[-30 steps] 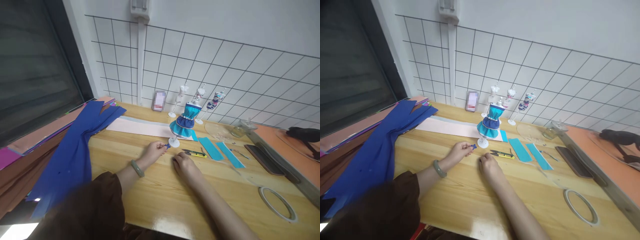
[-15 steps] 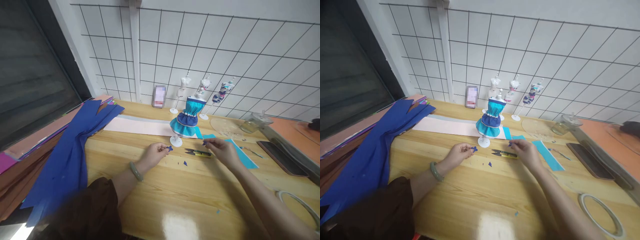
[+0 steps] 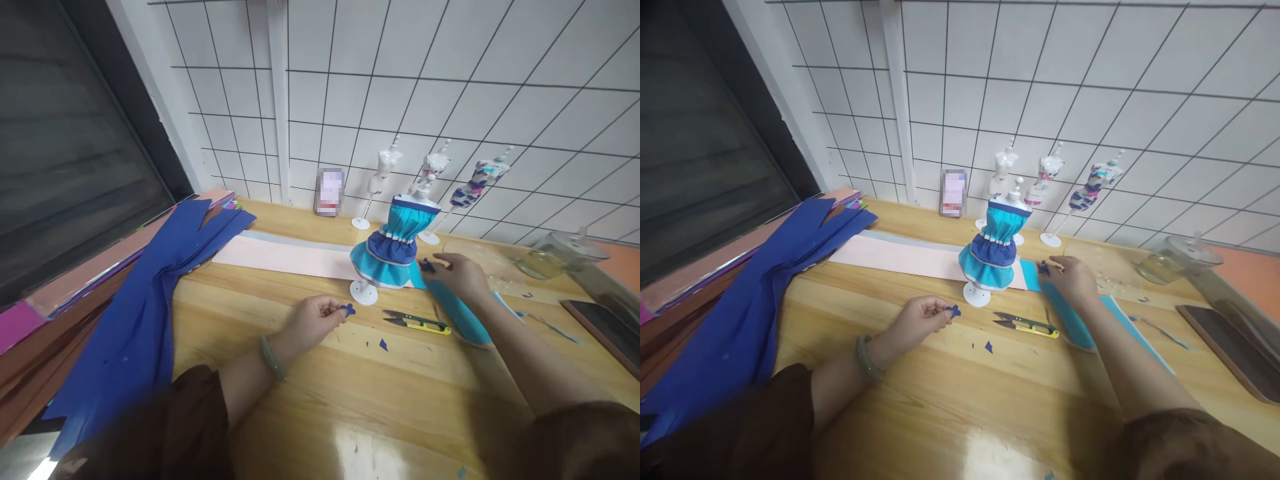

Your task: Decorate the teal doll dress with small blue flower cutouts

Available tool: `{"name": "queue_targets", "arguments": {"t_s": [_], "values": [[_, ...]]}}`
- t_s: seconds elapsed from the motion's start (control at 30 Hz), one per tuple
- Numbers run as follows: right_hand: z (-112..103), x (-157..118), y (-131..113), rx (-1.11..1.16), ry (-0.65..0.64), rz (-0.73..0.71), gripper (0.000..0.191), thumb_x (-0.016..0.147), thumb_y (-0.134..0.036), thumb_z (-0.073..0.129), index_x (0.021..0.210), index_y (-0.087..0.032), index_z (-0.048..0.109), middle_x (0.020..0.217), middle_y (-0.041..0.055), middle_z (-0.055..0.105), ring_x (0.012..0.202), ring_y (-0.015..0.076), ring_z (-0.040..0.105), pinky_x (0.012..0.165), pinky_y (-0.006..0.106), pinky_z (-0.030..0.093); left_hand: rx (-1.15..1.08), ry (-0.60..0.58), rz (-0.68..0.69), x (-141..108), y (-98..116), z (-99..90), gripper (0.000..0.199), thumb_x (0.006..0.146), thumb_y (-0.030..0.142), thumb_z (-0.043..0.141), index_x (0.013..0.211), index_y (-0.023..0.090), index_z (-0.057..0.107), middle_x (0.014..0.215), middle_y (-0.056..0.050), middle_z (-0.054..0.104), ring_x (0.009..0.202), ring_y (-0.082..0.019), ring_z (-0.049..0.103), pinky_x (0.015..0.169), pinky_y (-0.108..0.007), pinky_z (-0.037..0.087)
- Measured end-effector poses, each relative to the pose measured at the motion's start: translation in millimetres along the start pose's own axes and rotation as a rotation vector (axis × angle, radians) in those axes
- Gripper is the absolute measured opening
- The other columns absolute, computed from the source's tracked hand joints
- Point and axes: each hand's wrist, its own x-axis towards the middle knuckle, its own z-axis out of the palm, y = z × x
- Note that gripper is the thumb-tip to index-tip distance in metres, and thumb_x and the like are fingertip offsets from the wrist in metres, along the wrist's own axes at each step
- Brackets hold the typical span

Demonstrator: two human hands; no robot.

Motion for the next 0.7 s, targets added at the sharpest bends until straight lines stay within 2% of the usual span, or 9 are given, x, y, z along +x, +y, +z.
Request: {"name": "queue_targets", "arguments": {"t_s": [0.07, 0.17, 0.27, 0.37, 0.47, 0.57, 0.7], "values": [[-9.8, -21.3, -13.0, 0.047, 0.029, 0.026, 0.04, 0.078, -0.036, 0.052, 0.105, -0.01, 0.065, 0.099, 0.0177, 0.065, 0.074, 0.0212, 0.058, 0.065, 0.034, 0.042, -0.045, 0.002, -0.015, -1.5, 3.5, 0.2, 0.03, 0.072, 0.041, 0.063, 0.081, 0.013, 0.063, 0.072, -0.004, 0.063, 0.064, -0.01, 0.053, 0.058, -0.022, 0.041], [-20.2, -73.2, -41.7, 0.161, 0.013, 0.053, 0.039, 0.08, -0.044, 0.049, 0.1, -0.015, 0.065, 0.083, 0.0097, 0.067, 0.058, 0.0146, 0.054, 0.052, 0.027, 0.04, -0.122, -0.026, -0.029, -5.0, 4.6, 1.2, 0.031, 0.071, 0.042, 0.064, 0.08, 0.012, 0.062, 0.071, -0.003, 0.062, 0.059, -0.008, 0.052, 0.054, -0.021, 0.04], [-20.3, -130.6, -78.4, 0.475, -0.152, 0.118, 0.039, 0.074, -0.052, 0.056, 0.089, -0.017, 0.065, 0.07, 0.0041, 0.062, 0.052, 0.0119, 0.048, 0.045, 0.024, 0.035, -0.188, -0.101, -0.051, -10.2, 2.2, 4.4, 0.03, 0.072, 0.041, 0.064, 0.078, 0.012, 0.061, 0.071, -0.003, 0.062, 0.054, -0.006, 0.049, 0.051, -0.02, 0.038], [-11.3, -166.6, -111.7, 0.647, -0.411, 0.139, 0.047, 0.073, -0.057, 0.056, 0.095, -0.016, 0.062, 0.066, 0.0021, 0.058, 0.047, 0.0101, 0.043, 0.041, 0.023, 0.029, -0.212, -0.174, -0.041, -15.7, 1.1, 9.0, 0.028, 0.072, 0.039, 0.064, 0.078, 0.012, 0.06, 0.07, -0.002, 0.061, 0.053, -0.005, 0.048, 0.05, -0.019, 0.037], [2.2, -176.0, -128.2, 0.762, -0.547, 0.155, 0.048, 0.072, -0.058, 0.056, 0.093, -0.015, 0.059, 0.06, -0.0011, 0.054, 0.042, 0.0078, 0.037, 0.039, 0.022, 0.026, -0.204, -0.208, -0.028, -19.5, 3.1, 12.2, 0.029, 0.071, 0.039, 0.064, 0.076, 0.011, 0.059, 0.066, -0.001, 0.059, 0.052, -0.005, 0.046, 0.05, -0.019, 0.036], [14.2, -174.0, -126.9, 0.805, -0.559, 0.172, 0.043, 0.071, -0.058, 0.059, 0.082, -0.017, 0.056, 0.055, -0.0039, 0.048, 0.041, 0.0065, 0.032, 0.038, 0.021, 0.023, -0.189, -0.221, -0.017, -20.7, 5.0, 12.4, 0.028, 0.071, 0.039, 0.064, 0.074, 0.011, 0.06, 0.065, 0.0, 0.057, 0.052, -0.005, 0.046, 0.05, -0.019, 0.035], [19.7, -173.3, -115.6, 0.81, -0.573, 0.169, 0.04, 0.073, -0.056, 0.058, 0.079, -0.017, 0.054, 0.055, -0.0046, 0.047, 0.041, 0.0052, 0.029, 0.039, 0.021, 0.02, -0.204, -0.27, -0.056, -18.8, 4.3, 10.5, 0.028, 0.075, 0.038, 0.059, 0.072, 0.011, 0.061, 0.065, -0.002, 0.059, 0.053, -0.006, 0.048, 0.049, -0.019, 0.037]]}}
